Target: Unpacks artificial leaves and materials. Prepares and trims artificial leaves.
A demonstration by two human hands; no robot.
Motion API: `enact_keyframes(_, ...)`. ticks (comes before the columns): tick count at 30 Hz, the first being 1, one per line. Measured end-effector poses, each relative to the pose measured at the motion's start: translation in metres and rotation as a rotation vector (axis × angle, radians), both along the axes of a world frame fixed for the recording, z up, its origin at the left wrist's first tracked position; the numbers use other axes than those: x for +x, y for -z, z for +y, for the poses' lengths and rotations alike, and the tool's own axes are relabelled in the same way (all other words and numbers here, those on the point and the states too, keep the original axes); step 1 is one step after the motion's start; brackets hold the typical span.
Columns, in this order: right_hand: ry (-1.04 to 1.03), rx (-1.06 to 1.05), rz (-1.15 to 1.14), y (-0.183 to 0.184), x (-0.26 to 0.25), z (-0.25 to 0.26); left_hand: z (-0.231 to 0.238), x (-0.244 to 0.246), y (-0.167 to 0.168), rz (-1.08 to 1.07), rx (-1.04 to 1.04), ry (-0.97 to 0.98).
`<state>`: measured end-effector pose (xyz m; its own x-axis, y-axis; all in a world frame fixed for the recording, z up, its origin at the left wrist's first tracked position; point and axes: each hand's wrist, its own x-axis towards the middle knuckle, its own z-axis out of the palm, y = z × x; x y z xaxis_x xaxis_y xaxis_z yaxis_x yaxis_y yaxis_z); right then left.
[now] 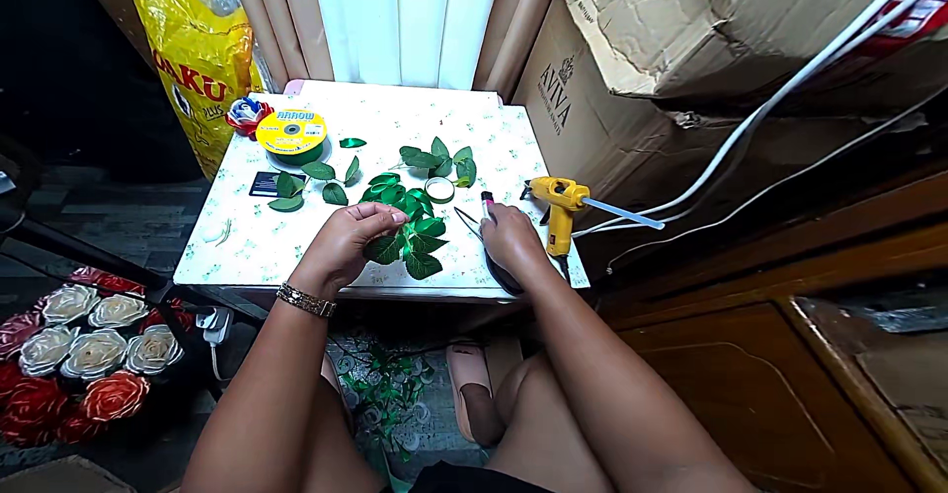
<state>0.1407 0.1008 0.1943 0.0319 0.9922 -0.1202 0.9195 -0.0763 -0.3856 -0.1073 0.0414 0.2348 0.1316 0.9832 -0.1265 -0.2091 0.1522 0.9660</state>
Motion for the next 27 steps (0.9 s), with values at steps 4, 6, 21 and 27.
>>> enact_keyframes(4, 0.044, 0.01, -0.011, -0.007, -0.006, 0.011, -0.002, -0.003, 0.0, -0.032, 0.034, 0.039)
enact_keyframes(6, 0.061, 0.001, -0.013, -0.006, -0.009, 0.02, -0.001, -0.004, 0.0, -0.052, 0.061, 0.041)
enact_keyframes(21, -0.37, 0.16, 0.965, -0.03, -0.015, -0.044, -0.001, -0.013, 0.0, -0.14, 0.1, 0.103)
enact_keyframes(27, -0.595, 0.092, 1.097, -0.006, -0.018, -0.057, -0.007, -0.005, 0.0, -0.152, 0.214, 0.258)
